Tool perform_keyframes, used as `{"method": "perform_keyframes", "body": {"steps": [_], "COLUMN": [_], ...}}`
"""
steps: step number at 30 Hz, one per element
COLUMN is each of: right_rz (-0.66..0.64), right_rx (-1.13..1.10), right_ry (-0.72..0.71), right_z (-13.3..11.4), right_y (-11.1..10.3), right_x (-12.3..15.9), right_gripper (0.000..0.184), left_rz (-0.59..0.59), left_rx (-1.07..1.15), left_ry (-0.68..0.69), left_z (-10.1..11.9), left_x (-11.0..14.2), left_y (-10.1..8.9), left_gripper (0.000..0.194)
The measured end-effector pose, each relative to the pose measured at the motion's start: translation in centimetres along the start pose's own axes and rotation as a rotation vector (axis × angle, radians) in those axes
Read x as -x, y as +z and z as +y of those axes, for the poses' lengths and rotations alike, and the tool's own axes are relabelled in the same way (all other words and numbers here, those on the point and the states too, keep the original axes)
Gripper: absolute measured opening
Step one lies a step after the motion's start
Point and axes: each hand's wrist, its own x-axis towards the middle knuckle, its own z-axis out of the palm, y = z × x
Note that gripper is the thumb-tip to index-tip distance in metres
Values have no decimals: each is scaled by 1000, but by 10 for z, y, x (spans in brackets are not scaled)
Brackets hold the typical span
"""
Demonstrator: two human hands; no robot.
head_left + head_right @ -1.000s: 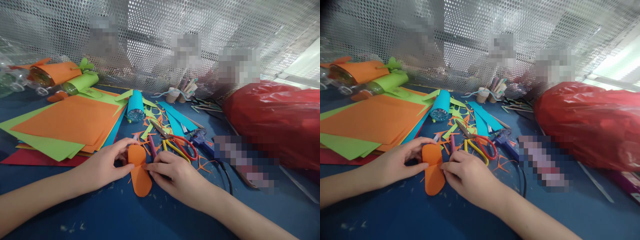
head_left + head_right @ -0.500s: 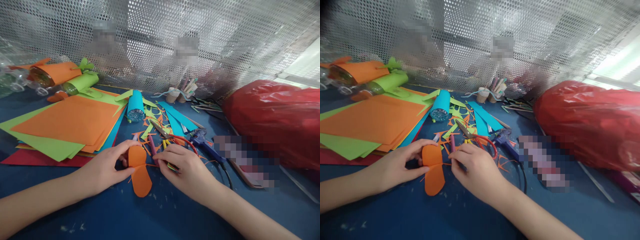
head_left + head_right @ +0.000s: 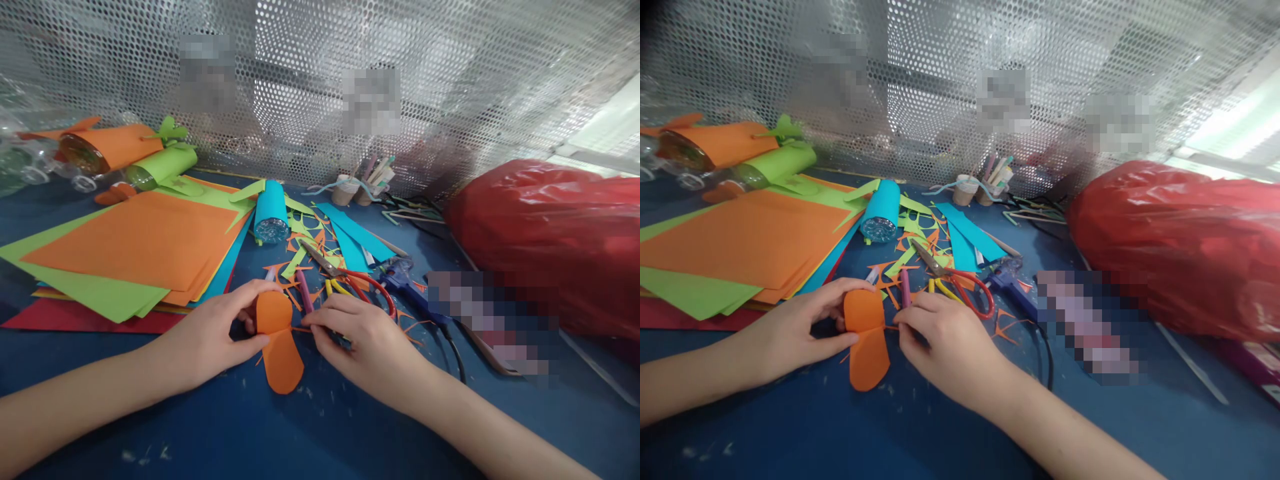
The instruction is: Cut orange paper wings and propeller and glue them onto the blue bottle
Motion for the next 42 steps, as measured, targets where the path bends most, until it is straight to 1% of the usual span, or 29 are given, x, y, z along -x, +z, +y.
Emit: {"method": "perform_keyframes", "body": {"steps": [2, 5, 6, 10, 15, 18, 20, 22, 25, 27, 30, 31, 33, 34, 35, 37, 39, 42], "right_rz": [11, 11, 11, 0, -18, -27, -25, -6, 6, -80, -256, -302, -366, -405, -415, -433, -444, -406], "right_rx": [-5, -5, -7, -11, -5, 4, 31, 136, 469, 693, 897, 938, 927, 884, 860, 817, 784, 772], "right_ry": [11, 12, 11, 16, 28, 25, 61, 173, 403, 467, 493, 541, 665, 700, 724, 746, 755, 769], "right_z": [-1, -2, -2, -1, 0, -1, -2, -1, 9, 20, 40, 46, 60, 67, 74, 85, 94, 98], "right_y": [-1, -1, -1, 0, 1, 1, -1, -7, -24, -39, -60, -66, -72, -74, -74, -74, -72, -72], "right_x": [1, 1, 1, 0, 1, 1, 1, -1, -1, 1, 9, 12, 17, 18, 20, 20, 19, 18], "right_gripper": [22, 22, 23, 24, 24, 24, 22, 16, 12, 11, 17, 19, 30, 34, 36, 30, 24, 19], "left_rz": [20, 43, 41, 25, 35, 13, 26, 50, 58, 60, 57, 52, 66, 78, 88, 86, 56, 43], "left_rx": [3, -83, -118, -187, -266, -296, -285, -263, -236, -223, -218, -217, -212, -213, -214, -203, -165, -111], "left_ry": [17, 108, 148, 276, 423, 458, 439, 390, 290, 236, 191, 183, 169, 161, 150, 130, 115, 97], "left_z": [0, 0, 0, -4, -4, -3, -4, -5, -5, -3, -1, -1, -2, -2, -2, -2, -1, 1], "left_x": [1, 1, 1, 2, 3, 4, 6, 7, 6, 4, 3, 3, 3, 3, 3, 3, 2, 1], "left_y": [1, 2, 1, 2, 3, 3, 3, 4, 6, 6, 5, 5, 5, 5, 4, 3, 2, 0], "left_gripper": [40, 13, 9, 20, 21, 21, 22, 24, 23, 19, 18, 19, 21, 21, 22, 25, 28, 32]}}
